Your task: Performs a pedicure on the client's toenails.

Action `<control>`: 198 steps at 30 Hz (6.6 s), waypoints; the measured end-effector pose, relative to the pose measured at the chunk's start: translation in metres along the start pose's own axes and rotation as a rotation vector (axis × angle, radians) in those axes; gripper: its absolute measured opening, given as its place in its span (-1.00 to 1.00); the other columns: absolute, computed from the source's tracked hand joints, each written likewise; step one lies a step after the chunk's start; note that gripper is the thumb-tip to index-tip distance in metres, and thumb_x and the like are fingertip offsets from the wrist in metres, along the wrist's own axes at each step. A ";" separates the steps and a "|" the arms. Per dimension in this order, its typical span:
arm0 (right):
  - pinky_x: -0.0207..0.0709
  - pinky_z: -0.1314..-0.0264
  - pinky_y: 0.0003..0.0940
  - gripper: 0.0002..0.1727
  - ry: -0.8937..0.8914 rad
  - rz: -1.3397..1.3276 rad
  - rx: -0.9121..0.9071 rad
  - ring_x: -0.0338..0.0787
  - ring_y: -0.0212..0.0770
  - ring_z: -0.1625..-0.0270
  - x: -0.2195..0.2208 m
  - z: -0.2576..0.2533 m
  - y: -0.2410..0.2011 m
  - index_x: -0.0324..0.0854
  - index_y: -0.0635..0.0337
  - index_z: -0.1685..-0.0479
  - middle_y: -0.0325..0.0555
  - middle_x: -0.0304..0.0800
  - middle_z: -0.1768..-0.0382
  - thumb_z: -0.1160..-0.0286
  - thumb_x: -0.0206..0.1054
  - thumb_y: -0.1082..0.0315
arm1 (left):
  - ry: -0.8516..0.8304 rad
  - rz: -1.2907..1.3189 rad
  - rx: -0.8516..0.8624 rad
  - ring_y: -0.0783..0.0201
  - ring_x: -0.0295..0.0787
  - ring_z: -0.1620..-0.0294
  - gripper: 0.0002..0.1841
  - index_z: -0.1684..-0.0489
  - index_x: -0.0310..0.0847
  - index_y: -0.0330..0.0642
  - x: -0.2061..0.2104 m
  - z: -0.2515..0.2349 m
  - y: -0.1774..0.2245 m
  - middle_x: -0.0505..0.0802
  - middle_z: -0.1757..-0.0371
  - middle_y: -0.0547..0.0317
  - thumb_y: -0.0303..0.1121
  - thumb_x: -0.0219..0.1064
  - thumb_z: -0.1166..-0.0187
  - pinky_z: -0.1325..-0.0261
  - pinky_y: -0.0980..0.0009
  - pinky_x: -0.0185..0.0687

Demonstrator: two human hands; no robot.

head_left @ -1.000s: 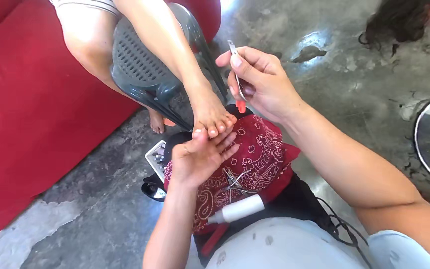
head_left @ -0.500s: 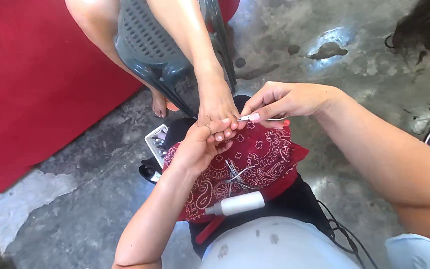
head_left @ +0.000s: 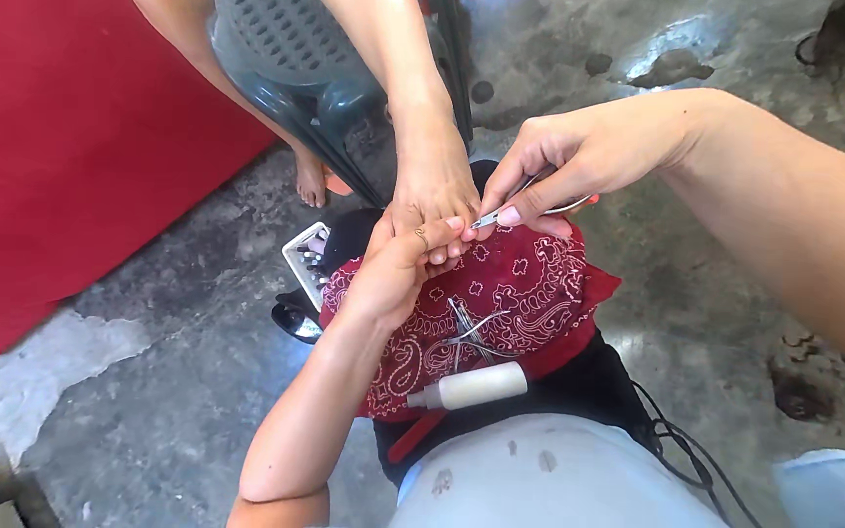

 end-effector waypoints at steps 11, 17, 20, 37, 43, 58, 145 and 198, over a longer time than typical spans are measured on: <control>0.18 0.80 -0.73 -0.68 -0.029 -0.060 0.104 0.35 -0.59 0.79 -0.001 -0.003 -0.001 0.83 0.31 -0.03 -0.33 0.56 0.70 -0.69 0.11 0.51 | -0.024 -0.030 0.019 0.34 0.77 0.32 -0.80 -0.08 0.45 -0.13 -0.001 0.000 0.003 0.79 0.33 0.17 -0.51 0.20 -0.58 0.06 0.36 0.79; 0.29 0.80 -0.70 -0.71 -0.066 -0.076 0.040 0.39 -0.57 0.81 -0.002 -0.006 0.001 0.80 0.35 -0.06 -0.31 0.60 0.71 -0.69 0.14 0.50 | -0.031 -0.018 0.023 0.35 0.77 0.33 -0.76 -0.13 0.43 -0.13 -0.001 0.000 0.002 0.78 0.33 0.15 -0.52 0.21 -0.57 0.08 0.37 0.79; 0.29 0.78 -0.71 -0.72 -0.081 -0.006 0.047 0.41 -0.58 0.79 -0.002 -0.008 -0.004 0.83 0.31 -0.04 -0.31 0.66 0.66 -0.69 0.17 0.47 | -0.026 -0.030 0.029 0.34 0.79 0.33 -0.76 -0.14 0.42 -0.15 -0.001 0.000 0.003 0.79 0.34 0.14 -0.53 0.20 -0.57 0.08 0.38 0.79; 0.21 0.79 -0.70 -0.70 -0.111 0.052 0.110 0.40 -0.57 0.79 -0.005 -0.014 -0.010 0.87 0.28 0.01 -0.30 0.65 0.69 -0.67 0.16 0.50 | -0.057 -0.039 0.045 0.38 0.75 0.38 -0.75 -0.13 0.44 -0.12 -0.002 0.000 0.004 0.78 0.36 0.18 -0.51 0.23 -0.54 0.15 0.43 0.77; 0.15 0.81 -0.72 -0.67 -0.038 -0.031 0.034 0.33 -0.60 0.80 -0.004 -0.006 -0.005 0.83 0.33 -0.05 -0.33 0.56 0.71 -0.66 0.11 0.52 | -0.061 0.047 0.003 0.32 0.79 0.28 -0.80 -0.07 0.48 -0.11 -0.002 0.000 0.001 0.79 0.32 0.15 -0.52 0.20 -0.57 0.02 0.32 0.79; 0.26 0.77 -0.73 -0.67 0.237 -0.395 -0.216 0.37 -0.62 0.78 0.023 0.008 0.012 0.73 0.36 0.05 -0.41 0.49 0.74 -0.78 0.02 0.41 | -0.042 0.080 0.009 0.37 0.76 0.31 -0.91 0.11 0.57 -0.07 0.001 0.001 -0.002 0.75 0.40 0.24 -0.46 0.21 -0.57 0.05 0.35 0.78; 0.39 0.72 -0.74 -0.71 0.137 -0.205 -0.200 0.48 -0.62 0.73 0.019 0.008 0.016 0.74 0.42 -0.08 -0.38 0.63 0.64 -0.74 0.09 0.48 | -0.078 0.075 0.039 0.41 0.72 0.36 -0.87 0.09 0.53 -0.06 0.002 -0.002 0.000 0.74 0.40 0.25 -0.49 0.22 -0.53 0.07 0.40 0.76; 0.27 0.67 -0.43 -0.66 0.936 0.753 0.127 0.45 -0.40 0.70 0.091 0.032 -0.012 0.73 0.27 -0.12 -0.33 0.52 0.70 -0.64 0.10 0.31 | 0.014 0.053 0.045 0.42 0.67 0.39 -0.68 -0.14 0.43 0.02 0.012 0.006 -0.004 0.71 0.38 0.29 -0.52 0.30 -0.49 0.08 0.38 0.75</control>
Point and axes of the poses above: each hand's wrist, its own z-axis away from the middle knuckle, its own x-axis out of the palm, y = z × x, the point moved 7 cm from there along -z, towards the middle knuckle
